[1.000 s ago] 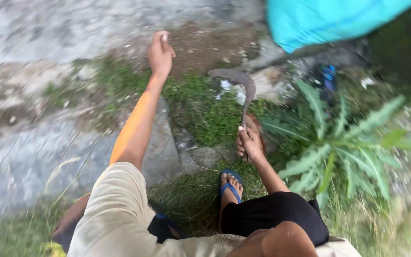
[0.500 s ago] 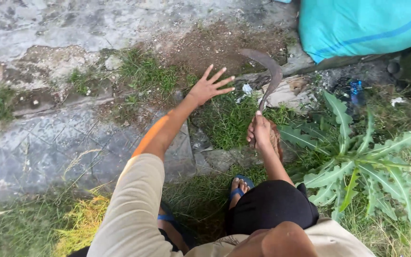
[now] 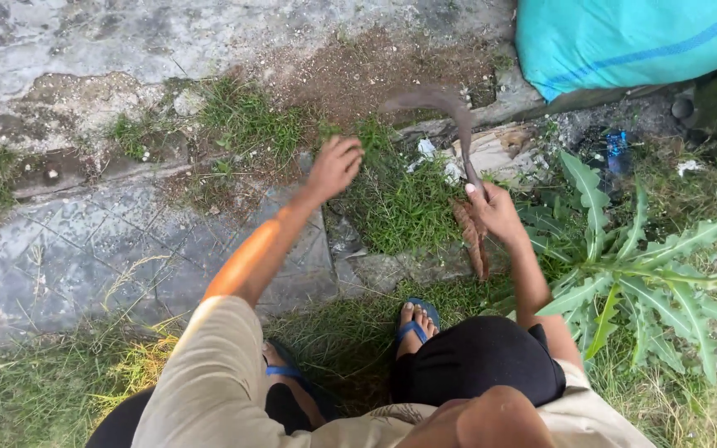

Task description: Weeding grass using a sickle

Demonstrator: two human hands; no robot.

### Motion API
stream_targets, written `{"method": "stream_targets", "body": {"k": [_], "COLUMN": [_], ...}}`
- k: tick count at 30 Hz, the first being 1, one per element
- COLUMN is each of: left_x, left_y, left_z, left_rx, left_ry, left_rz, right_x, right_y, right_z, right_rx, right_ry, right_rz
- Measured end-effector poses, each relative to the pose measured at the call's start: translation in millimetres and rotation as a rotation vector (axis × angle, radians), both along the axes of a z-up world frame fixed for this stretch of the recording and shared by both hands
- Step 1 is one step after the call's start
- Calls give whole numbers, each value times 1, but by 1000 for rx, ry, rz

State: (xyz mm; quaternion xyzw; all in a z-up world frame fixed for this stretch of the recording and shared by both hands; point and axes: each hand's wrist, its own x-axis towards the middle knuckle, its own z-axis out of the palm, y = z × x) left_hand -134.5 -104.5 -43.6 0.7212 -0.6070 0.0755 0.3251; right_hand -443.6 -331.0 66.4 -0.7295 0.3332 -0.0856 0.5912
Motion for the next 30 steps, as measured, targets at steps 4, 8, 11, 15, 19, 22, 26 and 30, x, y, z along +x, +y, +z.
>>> {"method": "stream_targets", "body": {"k": [4,8,11,15,19,22,26,30], "left_x": [-49,-59,-53,-57,-57,-43,-34,-35], "left_y": [-21,-54,-73,-97,-98,-92,-93,-106], "left_z": [-74,-69,-92,-123,-92,-69,-88,-109], "left_rx": [-57,-471,-644,-750,-731,-700,-753,-756], "left_ry": [1095,1783,1941,2008,2026,2086,2125,2041], "left_rz": [405,674,577,440,521,601,557,623], "right_x": [82,175,214,246,231,203,212,251], "right_y": [-31,-47,-56,-53,-101,-127,-97,-85], "right_z": [51,100,103,87,62,72,77,57], "right_rx": [-707,-995,-1245,-1311,-1344,-1358,-1124,-1073], "right_ry": [199,695,620,647,688,632,810,741], "right_rz": [506,821,967,1002,977,897,852,884]}}
